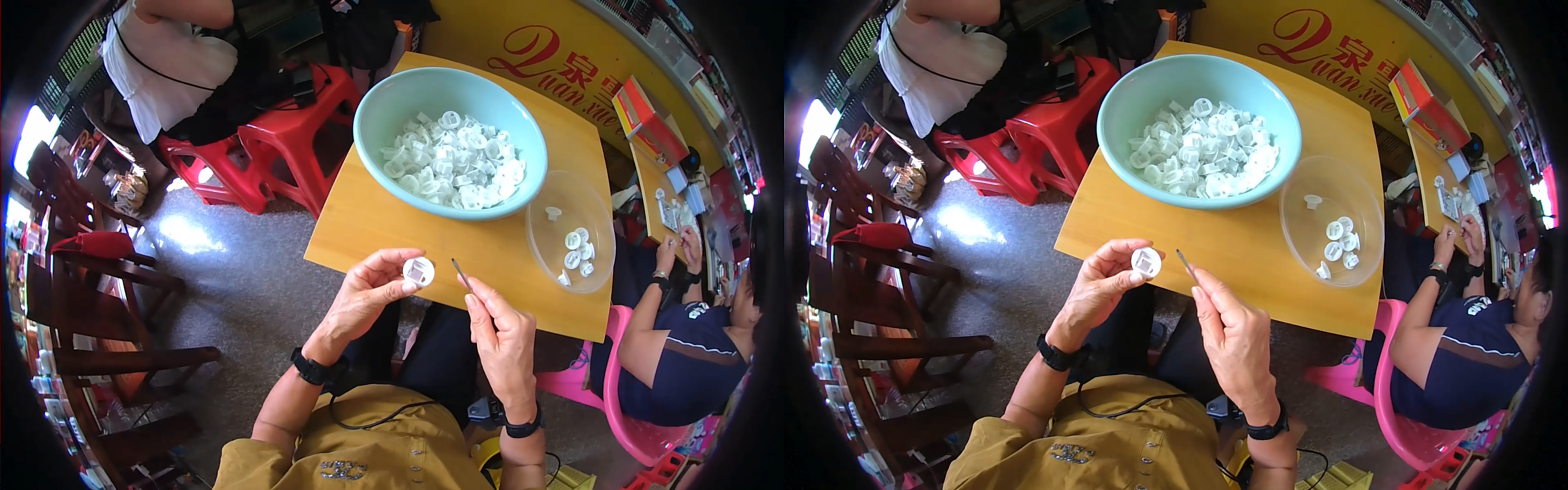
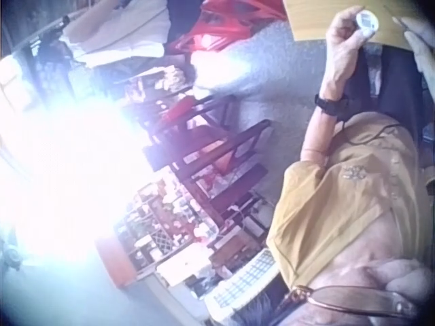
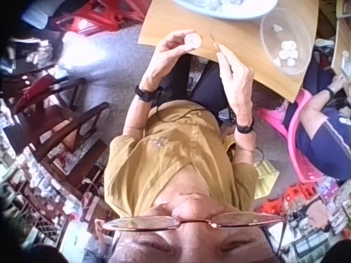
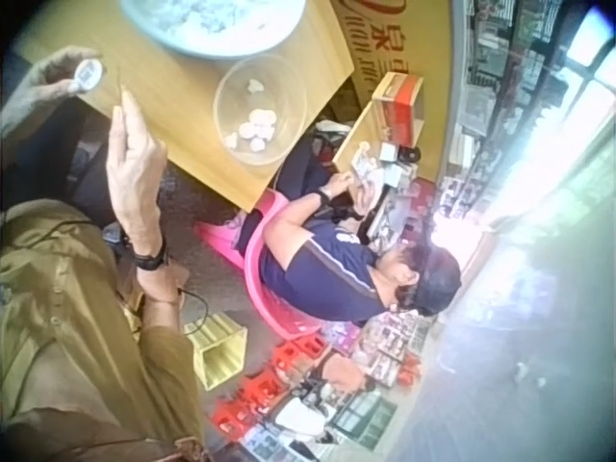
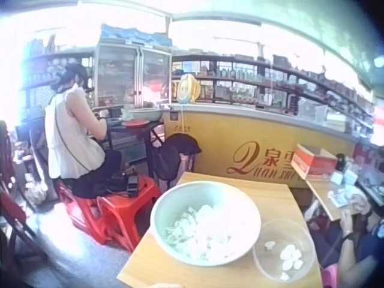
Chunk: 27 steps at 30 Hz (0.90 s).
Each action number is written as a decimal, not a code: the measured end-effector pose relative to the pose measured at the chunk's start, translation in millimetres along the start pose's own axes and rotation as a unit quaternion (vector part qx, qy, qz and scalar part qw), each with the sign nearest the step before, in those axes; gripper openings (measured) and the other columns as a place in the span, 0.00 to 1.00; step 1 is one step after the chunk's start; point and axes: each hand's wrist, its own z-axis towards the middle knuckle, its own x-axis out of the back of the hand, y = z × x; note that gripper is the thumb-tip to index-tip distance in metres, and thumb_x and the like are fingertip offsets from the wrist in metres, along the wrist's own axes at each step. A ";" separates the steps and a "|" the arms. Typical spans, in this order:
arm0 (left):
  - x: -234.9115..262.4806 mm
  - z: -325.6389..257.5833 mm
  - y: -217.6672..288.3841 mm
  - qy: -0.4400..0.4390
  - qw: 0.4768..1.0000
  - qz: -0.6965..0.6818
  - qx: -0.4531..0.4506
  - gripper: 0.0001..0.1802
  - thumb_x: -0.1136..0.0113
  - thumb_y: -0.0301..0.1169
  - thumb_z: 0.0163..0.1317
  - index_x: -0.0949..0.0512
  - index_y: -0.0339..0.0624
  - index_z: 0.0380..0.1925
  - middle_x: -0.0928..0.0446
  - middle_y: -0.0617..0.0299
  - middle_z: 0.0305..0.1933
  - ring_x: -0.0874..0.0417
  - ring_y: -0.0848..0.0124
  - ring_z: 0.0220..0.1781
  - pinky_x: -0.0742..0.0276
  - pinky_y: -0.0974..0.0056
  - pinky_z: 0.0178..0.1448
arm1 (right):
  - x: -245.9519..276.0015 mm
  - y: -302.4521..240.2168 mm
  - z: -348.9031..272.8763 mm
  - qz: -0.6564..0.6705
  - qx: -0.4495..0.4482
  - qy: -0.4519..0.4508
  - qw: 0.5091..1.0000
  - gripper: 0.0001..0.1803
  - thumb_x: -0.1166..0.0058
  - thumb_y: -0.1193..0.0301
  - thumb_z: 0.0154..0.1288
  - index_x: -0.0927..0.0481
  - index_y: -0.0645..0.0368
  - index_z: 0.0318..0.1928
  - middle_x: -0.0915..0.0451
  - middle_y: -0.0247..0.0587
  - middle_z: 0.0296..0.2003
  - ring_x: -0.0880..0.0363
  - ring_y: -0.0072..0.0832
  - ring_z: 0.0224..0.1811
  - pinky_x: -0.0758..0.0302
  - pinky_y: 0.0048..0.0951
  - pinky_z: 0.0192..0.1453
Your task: The person is assembling small white plastic components using a small tool to push or adjust parts.
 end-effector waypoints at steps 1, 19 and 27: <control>-4.4 -1.3 0.3 -0.005 1.000 -0.011 0.011 0.23 0.36 0.21 0.58 0.27 0.38 0.55 0.21 0.57 0.51 0.20 0.70 0.54 0.26 0.64 0.62 | 1.3 -2.6 -1.4 -0.003 0.001 0.000 1.000 0.11 0.45 0.77 0.66 0.19 0.65 0.48 0.16 0.49 0.35 0.16 0.39 0.34 0.23 0.32 0.43; -27.5 -4.0 -6.1 -0.056 0.998 -0.015 0.030 0.20 0.37 0.17 0.57 0.27 0.39 0.50 0.23 0.52 0.53 0.21 0.66 0.56 0.24 0.61 0.62 | 3.5 -3.9 -13.2 0.043 -0.036 0.008 0.998 0.06 0.42 0.76 0.65 0.21 0.65 0.40 0.17 0.44 0.27 0.18 0.19 0.29 0.25 0.21 0.32; -28.8 2.7 -9.1 -0.066 0.997 0.012 0.032 0.21 0.36 0.17 0.58 0.27 0.36 0.51 0.22 0.56 0.51 0.21 0.69 0.54 0.22 0.64 0.60 | 3.3 7.1 -1.2 0.119 -0.083 -0.012 0.989 0.06 0.42 0.73 0.67 0.22 0.65 0.37 0.22 0.33 0.21 0.27 0.14 0.22 0.30 0.19 0.28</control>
